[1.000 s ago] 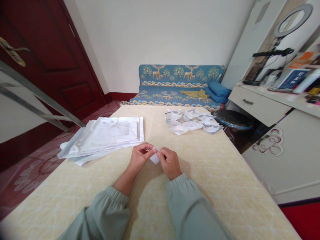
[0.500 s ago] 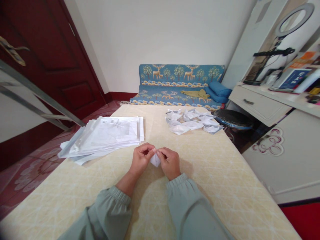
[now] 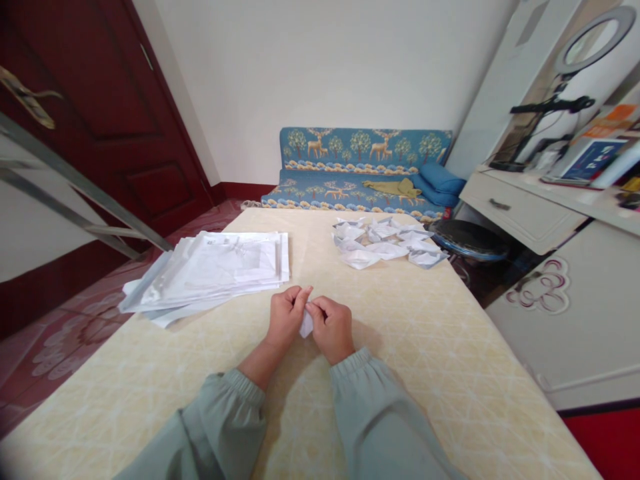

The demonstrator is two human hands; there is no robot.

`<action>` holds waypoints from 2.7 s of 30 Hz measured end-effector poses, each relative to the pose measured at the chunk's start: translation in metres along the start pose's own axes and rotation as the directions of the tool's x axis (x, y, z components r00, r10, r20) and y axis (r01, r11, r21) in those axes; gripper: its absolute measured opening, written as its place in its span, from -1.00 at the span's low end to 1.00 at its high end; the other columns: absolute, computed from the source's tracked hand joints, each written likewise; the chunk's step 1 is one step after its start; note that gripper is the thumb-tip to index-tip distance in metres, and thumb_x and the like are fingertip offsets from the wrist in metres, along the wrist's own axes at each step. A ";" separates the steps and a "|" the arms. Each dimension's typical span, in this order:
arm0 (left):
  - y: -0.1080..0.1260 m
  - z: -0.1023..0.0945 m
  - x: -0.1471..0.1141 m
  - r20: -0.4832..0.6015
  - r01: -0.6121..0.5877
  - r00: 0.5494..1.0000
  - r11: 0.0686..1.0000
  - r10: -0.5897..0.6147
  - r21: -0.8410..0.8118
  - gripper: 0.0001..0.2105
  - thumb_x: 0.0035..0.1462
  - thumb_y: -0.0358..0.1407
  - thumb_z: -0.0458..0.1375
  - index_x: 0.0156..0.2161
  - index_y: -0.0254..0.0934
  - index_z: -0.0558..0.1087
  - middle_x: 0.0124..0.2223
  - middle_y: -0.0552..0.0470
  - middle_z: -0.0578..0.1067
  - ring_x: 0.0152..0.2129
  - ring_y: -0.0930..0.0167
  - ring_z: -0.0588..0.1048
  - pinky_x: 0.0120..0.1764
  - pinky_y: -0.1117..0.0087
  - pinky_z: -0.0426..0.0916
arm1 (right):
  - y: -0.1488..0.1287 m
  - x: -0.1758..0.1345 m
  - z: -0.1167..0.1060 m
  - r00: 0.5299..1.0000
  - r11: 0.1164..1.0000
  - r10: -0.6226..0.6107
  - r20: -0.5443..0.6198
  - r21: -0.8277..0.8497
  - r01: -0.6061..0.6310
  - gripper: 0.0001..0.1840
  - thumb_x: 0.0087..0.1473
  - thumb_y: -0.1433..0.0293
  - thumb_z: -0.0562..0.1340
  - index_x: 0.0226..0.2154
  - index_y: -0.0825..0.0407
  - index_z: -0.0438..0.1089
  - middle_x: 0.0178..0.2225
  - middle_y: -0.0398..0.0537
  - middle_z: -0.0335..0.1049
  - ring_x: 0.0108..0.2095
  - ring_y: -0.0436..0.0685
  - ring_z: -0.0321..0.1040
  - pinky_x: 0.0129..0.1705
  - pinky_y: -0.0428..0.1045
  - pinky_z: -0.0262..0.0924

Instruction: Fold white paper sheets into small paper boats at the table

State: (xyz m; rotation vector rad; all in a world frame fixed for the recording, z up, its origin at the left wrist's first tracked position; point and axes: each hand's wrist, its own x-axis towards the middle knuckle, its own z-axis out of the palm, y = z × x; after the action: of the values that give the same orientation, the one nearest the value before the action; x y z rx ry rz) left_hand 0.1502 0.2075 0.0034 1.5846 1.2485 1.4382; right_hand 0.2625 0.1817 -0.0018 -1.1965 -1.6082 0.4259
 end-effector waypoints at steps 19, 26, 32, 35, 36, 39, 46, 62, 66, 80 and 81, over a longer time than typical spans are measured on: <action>-0.009 -0.002 0.001 0.581 0.421 0.784 0.874 -0.217 -0.242 -0.66 -0.12 -0.07 0.26 -0.47 -0.38 0.46 -0.59 0.02 0.45 -0.72 0.55 0.32 -0.62 0.54 0.10 | 0.023 0.005 -0.007 0.915 0.947 0.298 -0.272 0.201 -0.249 -0.62 0.04 0.19 0.15 -0.67 0.05 0.22 -0.71 -0.26 0.07 -0.62 -0.04 0.02 -0.58 -0.11 -0.05; -0.009 0.007 -0.001 0.378 0.445 0.879 0.783 -0.291 -0.434 -0.72 -0.19 -0.16 0.31 -0.49 -0.37 0.45 -0.61 0.11 0.37 -0.70 0.60 0.22 -0.59 0.56 0.07 | 0.014 0.006 -0.003 0.867 0.869 0.429 -0.255 0.378 -0.319 -0.69 -0.03 0.16 0.23 -0.57 0.05 0.30 -0.71 -0.24 0.24 -0.68 -0.02 0.17 -0.62 -0.11 0.08; -0.014 0.003 0.003 0.144 0.248 0.967 0.918 -0.212 -0.310 -0.68 -0.07 -0.13 0.23 -0.60 -0.36 0.35 -0.67 0.17 0.23 -0.70 0.60 0.14 -0.58 0.53 0.01 | 0.007 0.007 0.003 0.885 0.784 0.464 -0.028 0.477 -0.396 -0.70 -0.14 0.20 0.31 -0.50 0.07 0.30 -0.66 -0.20 0.34 -0.68 -0.02 0.24 -0.68 -0.13 0.11; -0.014 0.003 0.002 0.177 0.193 0.973 0.945 -0.149 -0.263 -0.66 -0.07 -0.11 0.22 -0.60 -0.36 0.32 -0.65 0.16 0.25 -0.67 0.58 0.16 -0.57 0.53 0.02 | 0.008 0.006 0.002 0.881 0.773 0.471 -0.031 0.495 -0.396 -0.70 -0.12 0.19 0.31 -0.48 0.09 0.31 -0.69 -0.26 0.27 -0.74 -0.09 0.11 -0.73 -0.16 -0.01; -0.014 0.003 0.001 0.217 0.204 0.965 0.942 -0.147 -0.268 -0.66 -0.07 -0.10 0.21 -0.59 -0.35 0.31 -0.65 0.17 0.24 -0.68 0.59 0.15 -0.57 0.53 0.00 | 0.009 0.006 0.002 0.880 0.773 0.473 -0.044 0.500 -0.390 -0.70 -0.10 0.18 0.30 -0.49 0.08 0.31 -0.71 -0.28 0.24 -0.74 -0.10 0.08 -0.74 -0.17 -0.04; -0.012 0.005 0.000 0.329 0.278 0.928 0.915 -0.176 -0.293 -0.65 -0.06 -0.08 0.21 -0.58 -0.34 0.29 -0.68 0.19 0.21 -0.71 0.60 0.09 -0.60 0.52 -0.05 | 0.012 0.005 -0.001 0.886 0.801 0.455 -0.088 0.474 -0.365 -0.67 -0.02 0.15 0.24 -0.54 0.08 0.30 -0.74 -0.29 0.18 -0.75 -0.08 0.07 -0.74 -0.16 -0.06; -0.009 0.003 0.001 0.366 0.351 0.901 0.888 -0.233 -0.298 -0.66 -0.07 -0.09 0.21 -0.59 -0.34 0.32 -0.70 0.19 0.19 -0.72 0.59 0.10 -0.60 0.51 -0.06 | 0.015 0.005 -0.004 0.887 0.872 0.422 -0.188 0.353 -0.340 -0.51 0.08 0.09 0.10 -0.70 0.05 0.19 -0.77 -0.24 0.13 -0.72 -0.05 0.10 -0.71 -0.13 -0.05; -0.015 0.001 0.003 0.272 0.346 0.927 0.867 -0.257 -0.359 -0.51 0.08 0.01 0.03 -0.68 -0.27 0.07 -0.74 0.22 -0.01 -0.75 0.59 -0.05 -0.62 0.47 -0.16 | 0.019 0.002 -0.003 0.890 0.855 0.410 -0.200 0.426 -0.298 -0.48 0.12 0.09 0.07 -0.71 0.03 0.12 -0.79 -0.28 0.04 -0.71 -0.06 0.01 -0.62 -0.10 -0.11; -0.010 -0.003 0.005 0.197 0.195 0.971 0.929 -0.137 -0.314 -0.59 0.11 -0.02 0.03 -0.55 -0.32 0.29 -0.63 0.15 0.21 -0.66 0.56 0.18 -0.56 0.51 0.04 | 0.017 0.003 -0.003 0.926 0.895 0.346 -0.150 0.351 -0.277 -0.52 0.08 0.11 0.12 -0.70 0.04 0.12 -0.73 -0.27 0.02 -0.64 -0.06 -0.02 -0.59 -0.11 -0.12; -0.014 0.006 0.000 0.246 0.327 0.937 0.868 -0.247 -0.373 -0.55 -0.02 -0.03 0.16 -0.67 -0.31 0.16 -0.70 0.20 0.09 -0.73 0.61 0.05 -0.63 0.51 -0.09 | 0.016 -0.003 0.006 0.959 0.842 0.263 0.109 0.459 -0.283 -0.56 0.07 0.15 0.13 -0.68 0.06 0.15 -0.68 -0.25 -0.02 -0.61 -0.07 -0.10 -0.58 -0.11 -0.16; -0.015 0.007 0.000 0.224 0.348 0.934 0.855 -0.279 -0.386 -0.53 -0.02 -0.01 0.15 -0.67 -0.30 0.12 -0.71 0.21 0.07 -0.74 0.62 0.03 -0.63 0.50 -0.11 | 0.014 -0.003 0.006 0.961 0.853 0.254 0.111 0.442 -0.276 -0.57 0.06 0.17 0.13 -0.68 0.06 0.16 -0.68 -0.25 -0.02 -0.60 -0.07 -0.10 -0.58 -0.11 -0.16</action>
State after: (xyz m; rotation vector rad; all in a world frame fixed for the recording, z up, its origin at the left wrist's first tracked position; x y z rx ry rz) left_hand 0.1538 0.2134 -0.0119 1.1186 0.9663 1.2370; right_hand 0.2638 0.1872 -0.0168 -1.0467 -1.2831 0.9627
